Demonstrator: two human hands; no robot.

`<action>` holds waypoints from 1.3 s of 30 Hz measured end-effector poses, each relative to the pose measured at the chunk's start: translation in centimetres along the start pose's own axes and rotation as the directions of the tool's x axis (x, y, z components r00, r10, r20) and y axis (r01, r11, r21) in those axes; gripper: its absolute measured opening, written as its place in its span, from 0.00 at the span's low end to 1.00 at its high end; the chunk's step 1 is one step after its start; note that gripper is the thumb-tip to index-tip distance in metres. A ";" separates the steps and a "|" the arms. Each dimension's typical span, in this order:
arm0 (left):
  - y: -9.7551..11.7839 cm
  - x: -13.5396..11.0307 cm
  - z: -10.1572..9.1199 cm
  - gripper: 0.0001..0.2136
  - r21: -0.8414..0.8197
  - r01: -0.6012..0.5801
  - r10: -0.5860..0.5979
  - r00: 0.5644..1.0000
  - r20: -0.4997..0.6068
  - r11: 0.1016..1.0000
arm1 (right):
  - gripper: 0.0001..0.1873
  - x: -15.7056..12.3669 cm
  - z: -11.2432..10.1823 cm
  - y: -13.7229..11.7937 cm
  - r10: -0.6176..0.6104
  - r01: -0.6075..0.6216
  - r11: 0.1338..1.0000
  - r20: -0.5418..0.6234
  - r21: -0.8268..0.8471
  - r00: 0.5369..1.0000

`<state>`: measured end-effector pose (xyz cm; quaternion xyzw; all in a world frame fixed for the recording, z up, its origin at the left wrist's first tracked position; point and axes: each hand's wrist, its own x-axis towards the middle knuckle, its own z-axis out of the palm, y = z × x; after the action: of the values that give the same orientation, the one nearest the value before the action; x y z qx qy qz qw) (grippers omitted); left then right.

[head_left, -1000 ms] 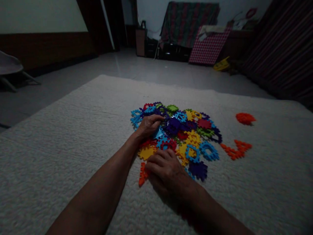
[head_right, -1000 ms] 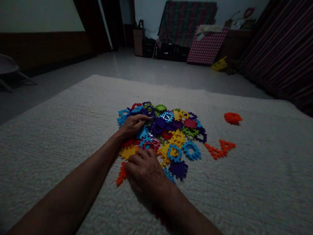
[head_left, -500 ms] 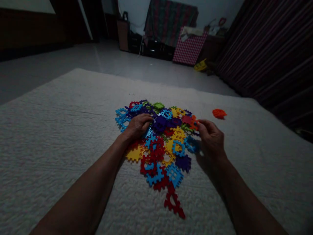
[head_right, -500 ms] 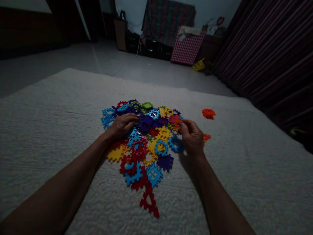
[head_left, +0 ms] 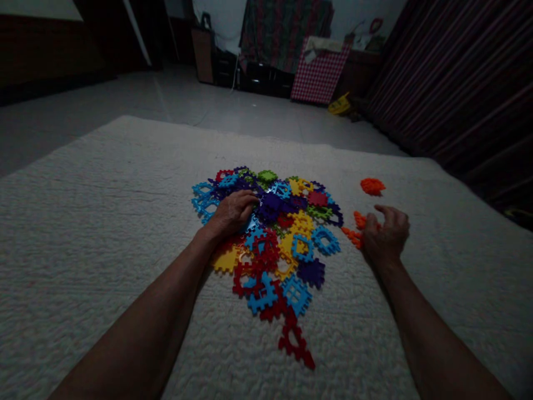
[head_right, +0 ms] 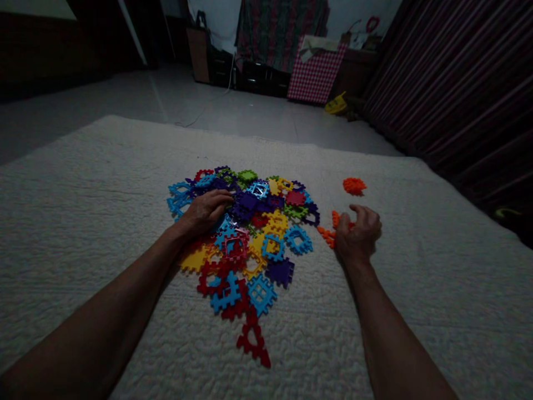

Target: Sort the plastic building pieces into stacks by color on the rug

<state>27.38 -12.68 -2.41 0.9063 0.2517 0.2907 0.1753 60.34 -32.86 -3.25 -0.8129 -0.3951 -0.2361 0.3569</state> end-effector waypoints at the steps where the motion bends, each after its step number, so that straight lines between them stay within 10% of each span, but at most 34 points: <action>1: 0.3 0.0 0.1 0.15 0.009 0.001 -0.001 1.000 0.002 1.000 | 0.17 -0.3 0.0 -0.7 -0.068 0.068 0.997 0.003 0.027 0.998; 6: 3.2 -0.1 0.9 0.13 0.096 -0.048 0.041 0.997 0.073 0.994 | 0.16 -2.2 -0.5 -5.3 -0.346 0.317 0.915 0.081 0.249 0.935; 14: 5.1 0.8 0.2 0.11 0.081 -0.180 0.173 0.981 0.090 0.980 | 0.18 -4.5 -0.3 -9.2 -0.692 0.531 0.702 0.275 0.475 0.668; 20: -0.6 3.8 -1.4 0.15 0.190 0.115 -0.085 0.984 -0.159 0.975 | 0.12 -4.4 -0.1 -8.9 -0.706 0.556 0.686 0.246 0.468 0.664; 24: -1.9 4.0 -0.2 0.16 0.359 0.227 -0.204 0.974 -0.103 0.905 | 0.11 -4.4 -0.2 -8.9 -0.711 0.562 0.679 0.231 0.472 0.665; 31: 0.5 3.9 0.4 0.14 0.362 0.071 -0.129 0.982 0.137 0.930 | 0.08 -4.3 -0.2 -9.1 -0.700 0.545 0.672 0.189 0.502 0.689; 39: 3.0 4.2 0.5 0.14 0.360 -0.044 0.005 0.994 0.106 0.932 | 0.06 -4.3 0.2 -9.2 -0.612 0.477 0.750 0.207 0.458 0.764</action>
<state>31.69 -12.81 0.44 0.9400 0.2802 0.1941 0.0144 50.38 -30.81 -2.60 -0.6023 -0.7118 -0.1045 0.3459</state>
